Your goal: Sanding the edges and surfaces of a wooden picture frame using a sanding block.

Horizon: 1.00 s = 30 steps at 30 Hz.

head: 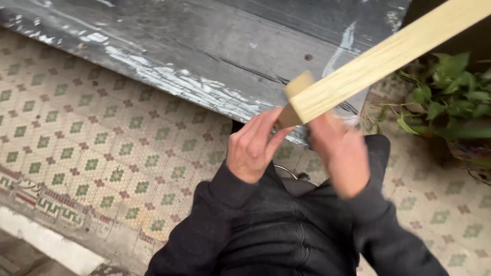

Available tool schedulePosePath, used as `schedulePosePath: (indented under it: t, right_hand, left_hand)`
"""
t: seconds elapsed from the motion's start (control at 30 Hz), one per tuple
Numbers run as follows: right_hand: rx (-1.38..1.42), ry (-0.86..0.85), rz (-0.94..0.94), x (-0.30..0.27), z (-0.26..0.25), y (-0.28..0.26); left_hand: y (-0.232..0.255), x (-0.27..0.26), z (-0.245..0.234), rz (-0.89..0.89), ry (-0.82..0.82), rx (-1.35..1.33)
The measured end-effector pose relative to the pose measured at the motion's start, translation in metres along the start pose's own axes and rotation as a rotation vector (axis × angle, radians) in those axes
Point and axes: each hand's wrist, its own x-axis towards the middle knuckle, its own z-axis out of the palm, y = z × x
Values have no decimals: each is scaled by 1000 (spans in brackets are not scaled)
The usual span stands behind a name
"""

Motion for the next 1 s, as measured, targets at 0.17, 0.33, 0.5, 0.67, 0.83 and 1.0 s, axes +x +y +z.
schedulePosePath:
  t: [0.17,0.33,0.5,0.67,0.83,1.0]
  right_hand:
    - [-21,-7,-359,-5,-2,38]
    - [-157,129,-306,-2,-6,-8]
    - [-37,-79,-217,-11,2,23]
    - [-160,172,-494,-15,-1,-10]
    - [-181,-156,-31,-18,10,15]
    - [-80,-55,-365,-24,6,8]
  left_hand:
    - [-5,1,-8,23,-12,46]
    - [-7,-1,1,22,-15,32]
    - [0,-6,-8,-33,-64,35]
    - [-8,-3,0,5,-20,66]
    - [-2,-6,-3,-18,-49,47]
    - [-7,-4,-1,-13,6,65]
